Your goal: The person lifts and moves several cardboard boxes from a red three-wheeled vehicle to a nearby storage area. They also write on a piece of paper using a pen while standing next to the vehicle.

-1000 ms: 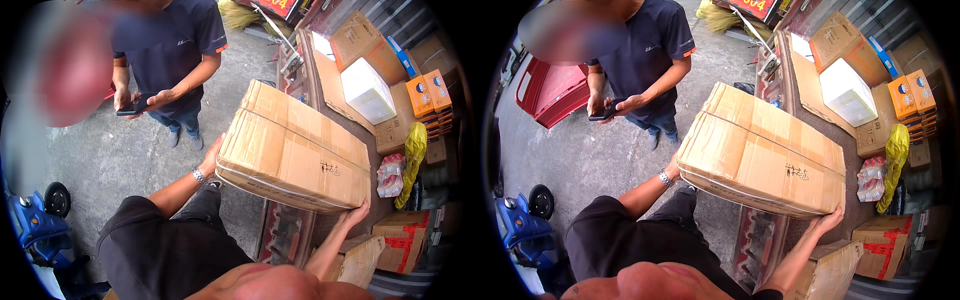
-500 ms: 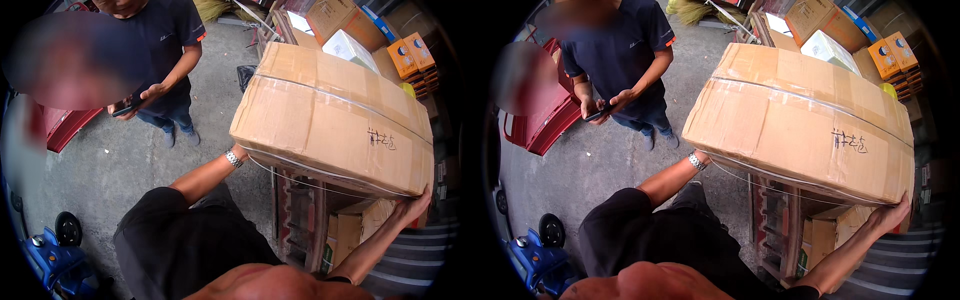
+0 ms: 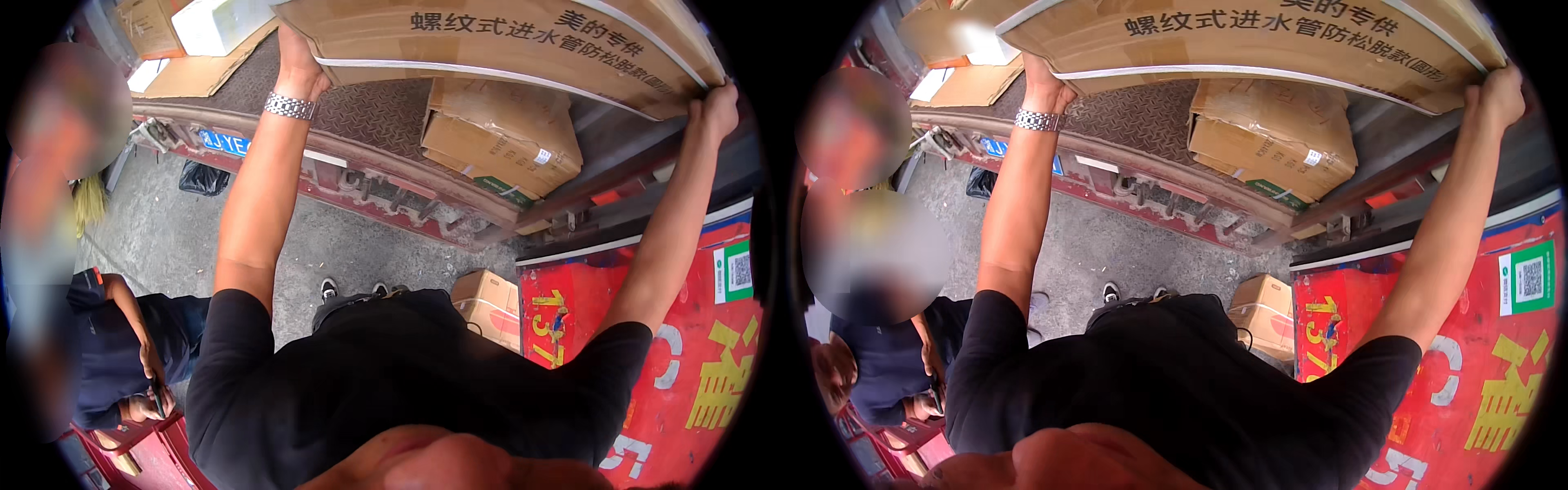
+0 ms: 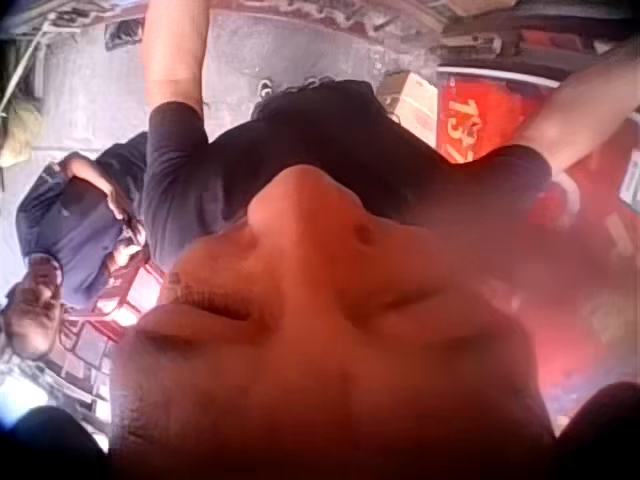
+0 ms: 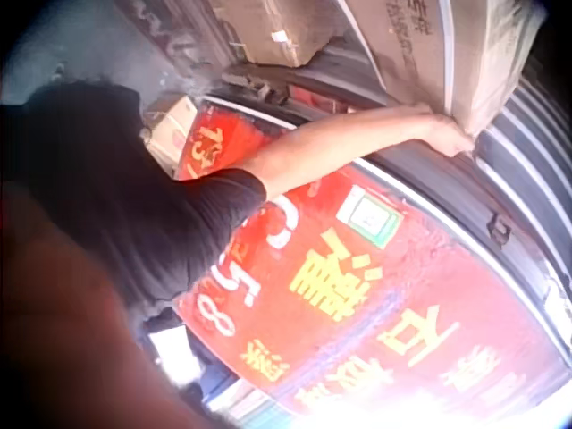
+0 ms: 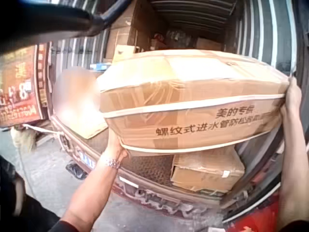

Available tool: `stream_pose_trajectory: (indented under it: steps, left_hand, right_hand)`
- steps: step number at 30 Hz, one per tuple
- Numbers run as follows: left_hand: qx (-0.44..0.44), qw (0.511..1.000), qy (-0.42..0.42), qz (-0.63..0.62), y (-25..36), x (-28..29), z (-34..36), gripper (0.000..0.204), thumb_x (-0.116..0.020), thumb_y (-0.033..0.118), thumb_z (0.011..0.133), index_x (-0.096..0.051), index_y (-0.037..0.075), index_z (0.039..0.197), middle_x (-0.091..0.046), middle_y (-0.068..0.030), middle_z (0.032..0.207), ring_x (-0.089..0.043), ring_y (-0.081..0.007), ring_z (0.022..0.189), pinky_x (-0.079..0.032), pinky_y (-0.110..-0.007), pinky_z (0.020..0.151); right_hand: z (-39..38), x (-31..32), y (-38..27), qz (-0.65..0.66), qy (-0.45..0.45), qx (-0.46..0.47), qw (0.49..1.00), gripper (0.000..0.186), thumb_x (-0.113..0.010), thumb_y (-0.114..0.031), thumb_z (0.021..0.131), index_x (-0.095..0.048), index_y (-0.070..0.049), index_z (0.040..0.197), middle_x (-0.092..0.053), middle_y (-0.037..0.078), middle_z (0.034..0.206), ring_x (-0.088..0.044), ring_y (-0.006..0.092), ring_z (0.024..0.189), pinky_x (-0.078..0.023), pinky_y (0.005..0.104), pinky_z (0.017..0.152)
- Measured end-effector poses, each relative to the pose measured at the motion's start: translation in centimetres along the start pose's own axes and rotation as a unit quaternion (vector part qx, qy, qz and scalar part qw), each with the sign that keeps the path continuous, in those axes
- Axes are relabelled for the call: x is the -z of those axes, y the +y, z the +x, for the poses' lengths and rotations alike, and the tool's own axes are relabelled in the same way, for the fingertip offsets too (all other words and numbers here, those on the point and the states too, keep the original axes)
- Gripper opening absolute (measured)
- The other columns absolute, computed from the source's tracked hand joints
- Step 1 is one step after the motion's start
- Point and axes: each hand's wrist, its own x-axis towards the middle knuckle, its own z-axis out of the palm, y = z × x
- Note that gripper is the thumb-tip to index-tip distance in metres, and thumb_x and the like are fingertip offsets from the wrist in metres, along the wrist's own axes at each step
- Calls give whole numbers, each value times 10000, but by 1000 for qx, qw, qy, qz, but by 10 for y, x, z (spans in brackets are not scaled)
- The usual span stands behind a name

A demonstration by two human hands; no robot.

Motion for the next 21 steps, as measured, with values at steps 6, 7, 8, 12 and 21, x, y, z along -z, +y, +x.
stream_pose_trajectory:
  steps: [6,7,8,12,21]
  left_hand:
    - [112,985,10,130,-147,44,9,825,-239,702,971,-354,72,1492,-436,-136,1493,-426,-287,1365,-332,-445,1131]
    - [98,992,48,65,-154,69,-2,821,-241,691,977,-314,70,1510,-397,-128,1521,-386,-295,1393,-310,-452,1145]
    - [106,992,70,27,-165,94,-11,824,-236,681,983,-283,57,1519,-365,-128,1542,-359,-296,1410,-300,-444,1151]
    - [120,974,181,-65,-190,81,-57,804,-259,665,987,-498,-12,1348,-563,-156,1368,-522,-280,1273,-393,-410,1077]
    - [187,978,72,-61,-197,57,-93,802,-269,707,965,-354,102,1485,-482,-155,1440,-461,-296,1317,-443,-530,998]
  right_hand:
    - [-169,113,62,-106,-94,429,892,493,-665,-107,826,-452,48,1242,-343,203,1365,-328,342,1327,-273,443,1124]
    - [-216,119,91,-21,-168,409,897,456,-653,-90,830,-465,13,1232,-347,191,1379,-362,332,1322,-312,447,1119]
    - [-250,139,108,-79,-249,433,863,430,-648,-69,814,-489,-22,1211,-406,187,1351,-440,346,1267,-394,453,1066]
    - [-358,176,134,-90,-403,235,880,299,-647,-18,796,-565,-38,1083,-558,160,1156,-570,334,1026,-463,433,943]
    - [-402,185,197,-8,-427,46,903,231,-488,-68,991,-494,69,1177,-489,166,1156,-545,264,978,-494,357,830]
